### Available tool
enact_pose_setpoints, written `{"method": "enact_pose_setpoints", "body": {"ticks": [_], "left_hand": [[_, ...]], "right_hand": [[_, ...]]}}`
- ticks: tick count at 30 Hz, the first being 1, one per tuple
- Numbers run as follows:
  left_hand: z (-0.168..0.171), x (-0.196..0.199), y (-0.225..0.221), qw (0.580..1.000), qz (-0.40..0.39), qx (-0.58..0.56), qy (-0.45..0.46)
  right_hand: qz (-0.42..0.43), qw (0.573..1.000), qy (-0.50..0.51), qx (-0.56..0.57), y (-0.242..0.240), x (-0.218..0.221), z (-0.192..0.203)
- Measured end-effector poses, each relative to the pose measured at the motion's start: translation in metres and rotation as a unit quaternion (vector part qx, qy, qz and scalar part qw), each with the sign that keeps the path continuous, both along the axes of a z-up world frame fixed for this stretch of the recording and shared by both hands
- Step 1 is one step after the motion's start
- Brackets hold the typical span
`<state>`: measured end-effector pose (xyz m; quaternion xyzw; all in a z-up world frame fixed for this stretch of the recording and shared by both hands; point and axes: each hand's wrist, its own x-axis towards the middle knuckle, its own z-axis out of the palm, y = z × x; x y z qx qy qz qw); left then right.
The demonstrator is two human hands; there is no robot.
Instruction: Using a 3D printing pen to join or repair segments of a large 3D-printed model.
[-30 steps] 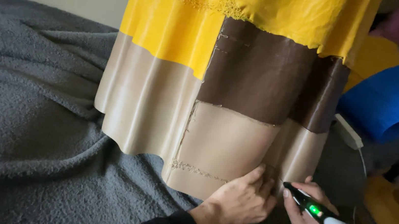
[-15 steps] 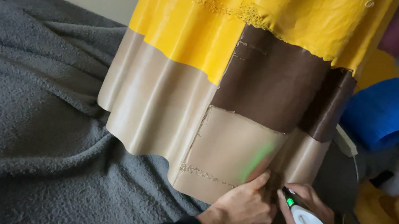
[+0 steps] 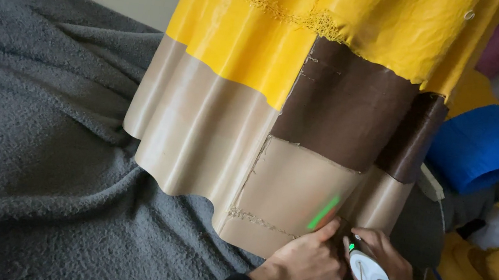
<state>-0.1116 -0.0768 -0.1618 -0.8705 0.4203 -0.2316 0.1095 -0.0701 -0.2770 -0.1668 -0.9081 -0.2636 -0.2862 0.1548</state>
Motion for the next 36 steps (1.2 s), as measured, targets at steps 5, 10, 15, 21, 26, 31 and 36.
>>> {"method": "enact_pose_setpoints", "body": {"ticks": [5,10,15,21,26,31,36], "left_hand": [[0.002,-0.002,0.0,1.0,-0.002,0.011,0.017],[-0.013,0.004,-0.006,0.999,-0.001,-0.041,-0.007],[-0.004,0.0,-0.001,0.999,-0.001,-0.021,-0.033],[-0.005,-0.002,-0.002,0.989,0.038,-0.063,-0.131],[0.004,-0.005,0.002,0.996,0.031,-0.019,-0.083],[-0.002,0.001,-0.002,0.996,0.035,-0.025,-0.078],[-0.006,0.0,-0.004,0.995,0.04,-0.045,-0.08]], "right_hand": [[-0.012,0.999,0.04,-0.021,-0.002,0.002,-0.002],[-0.013,0.998,0.058,0.03,0.018,-0.014,0.016],[0.018,0.995,0.038,0.095,0.008,-0.013,0.009],[0.02,0.992,0.038,0.115,-0.027,-0.006,-0.013],[0.063,0.982,0.031,0.176,-0.049,0.008,-0.036],[0.064,0.98,0.034,0.187,-0.048,0.006,-0.033],[0.069,0.982,0.021,0.177,-0.058,0.014,-0.044]]}}
